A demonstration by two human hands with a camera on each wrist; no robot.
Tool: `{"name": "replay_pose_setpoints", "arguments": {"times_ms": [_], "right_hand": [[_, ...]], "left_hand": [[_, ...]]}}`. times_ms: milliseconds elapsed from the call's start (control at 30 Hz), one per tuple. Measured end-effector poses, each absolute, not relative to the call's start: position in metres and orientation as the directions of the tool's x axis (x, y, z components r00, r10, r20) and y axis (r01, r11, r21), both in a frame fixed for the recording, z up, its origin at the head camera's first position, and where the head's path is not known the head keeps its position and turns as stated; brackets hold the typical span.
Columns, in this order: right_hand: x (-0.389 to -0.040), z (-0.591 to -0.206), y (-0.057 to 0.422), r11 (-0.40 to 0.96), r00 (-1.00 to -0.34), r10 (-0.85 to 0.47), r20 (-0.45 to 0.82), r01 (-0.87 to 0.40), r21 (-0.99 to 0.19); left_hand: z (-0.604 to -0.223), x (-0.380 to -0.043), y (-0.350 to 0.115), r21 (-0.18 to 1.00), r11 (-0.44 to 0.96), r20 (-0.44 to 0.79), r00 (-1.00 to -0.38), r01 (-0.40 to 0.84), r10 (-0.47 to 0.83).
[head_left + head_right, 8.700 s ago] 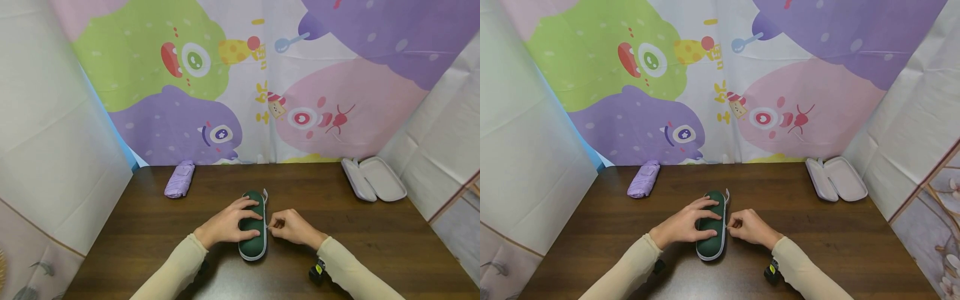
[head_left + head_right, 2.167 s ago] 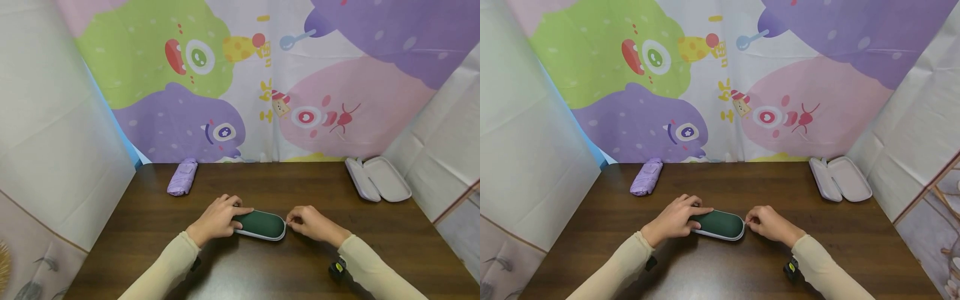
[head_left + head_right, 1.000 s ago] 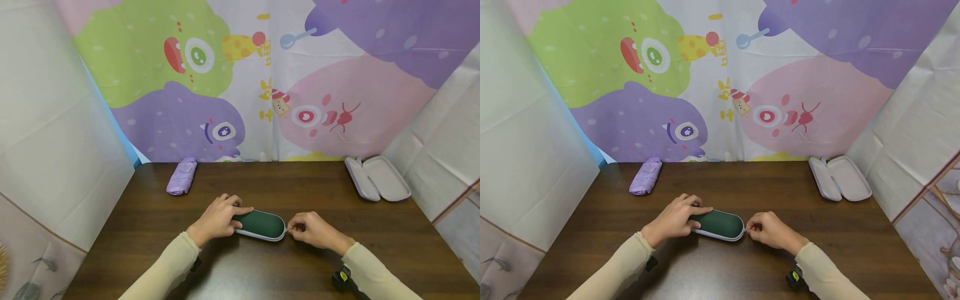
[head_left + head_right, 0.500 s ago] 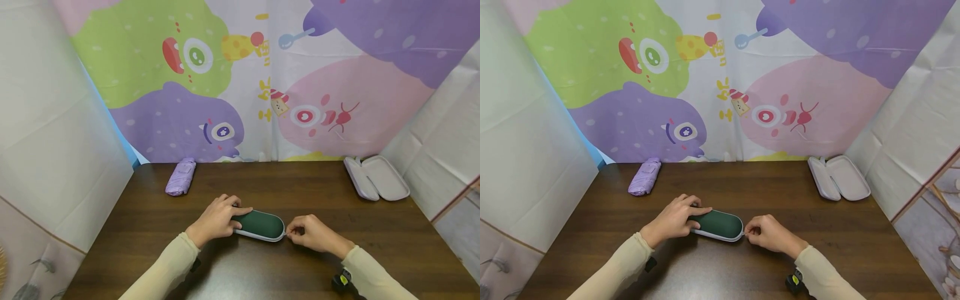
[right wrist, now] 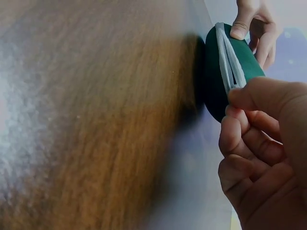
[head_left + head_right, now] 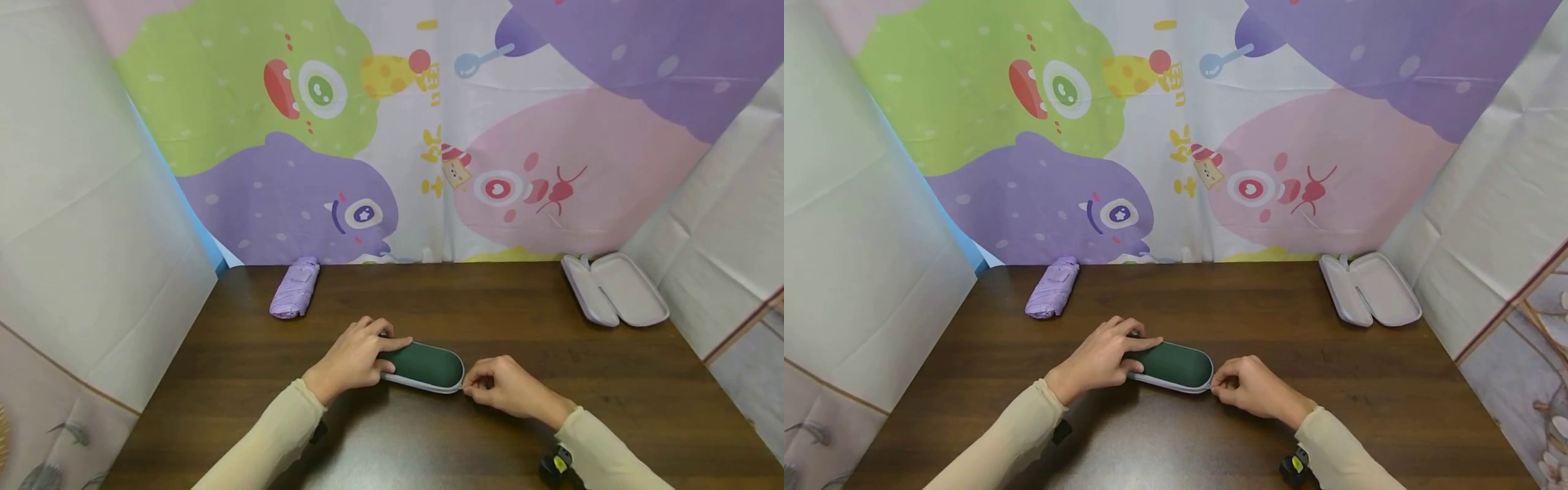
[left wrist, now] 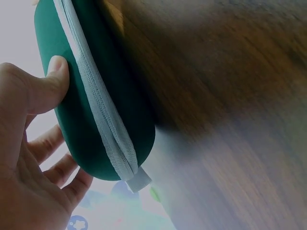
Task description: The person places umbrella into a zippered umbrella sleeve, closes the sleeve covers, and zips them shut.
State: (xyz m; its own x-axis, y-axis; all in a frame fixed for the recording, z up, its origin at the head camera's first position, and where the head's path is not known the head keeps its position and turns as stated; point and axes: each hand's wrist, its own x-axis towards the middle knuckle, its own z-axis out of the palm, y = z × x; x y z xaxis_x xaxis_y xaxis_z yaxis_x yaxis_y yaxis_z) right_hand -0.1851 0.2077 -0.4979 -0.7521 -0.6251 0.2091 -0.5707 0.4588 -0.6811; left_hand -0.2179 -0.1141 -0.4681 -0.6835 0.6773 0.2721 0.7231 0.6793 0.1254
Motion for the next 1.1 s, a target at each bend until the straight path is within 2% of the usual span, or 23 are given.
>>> {"name": "replay_pose_setpoints", "arguments": {"times_ms": [200, 467, 833, 967, 1100], "right_hand": [[-0.186, -0.500, 0.209, 0.516, -0.804, -0.565, 0.186, -0.521, -0.680], [-0.193, -0.498, 0.207, 0.580, -0.859, -0.490, 0.148, -0.448, -0.680], [-0.201, -0.493, 0.201, 0.626, -0.904, -0.392, 0.171, -0.399, -0.670], [-0.209, -0.492, 0.199, 0.655, -0.908, -0.367, 0.202, -0.406, -0.638], [-0.217, -0.492, 0.200, 0.675, -0.915, -0.350, 0.204, -0.397, -0.622]], "left_hand": [[-0.467, -0.214, -0.114, 0.079, 0.679, 0.275, -0.671, 0.729, 0.689], [-0.460, -0.209, -0.113, -0.052, 0.676, 0.283, -0.638, 0.735, 0.716], [-0.456, -0.206, -0.103, -0.057, 0.723, 0.278, -0.684, 0.689, 0.674], [-0.449, -0.204, -0.101, -0.058, 0.733, 0.219, -0.708, 0.678, 0.672], [-0.440, -0.204, -0.100, 0.021, 0.727, 0.123, -0.723, 0.687, 0.680]]}}
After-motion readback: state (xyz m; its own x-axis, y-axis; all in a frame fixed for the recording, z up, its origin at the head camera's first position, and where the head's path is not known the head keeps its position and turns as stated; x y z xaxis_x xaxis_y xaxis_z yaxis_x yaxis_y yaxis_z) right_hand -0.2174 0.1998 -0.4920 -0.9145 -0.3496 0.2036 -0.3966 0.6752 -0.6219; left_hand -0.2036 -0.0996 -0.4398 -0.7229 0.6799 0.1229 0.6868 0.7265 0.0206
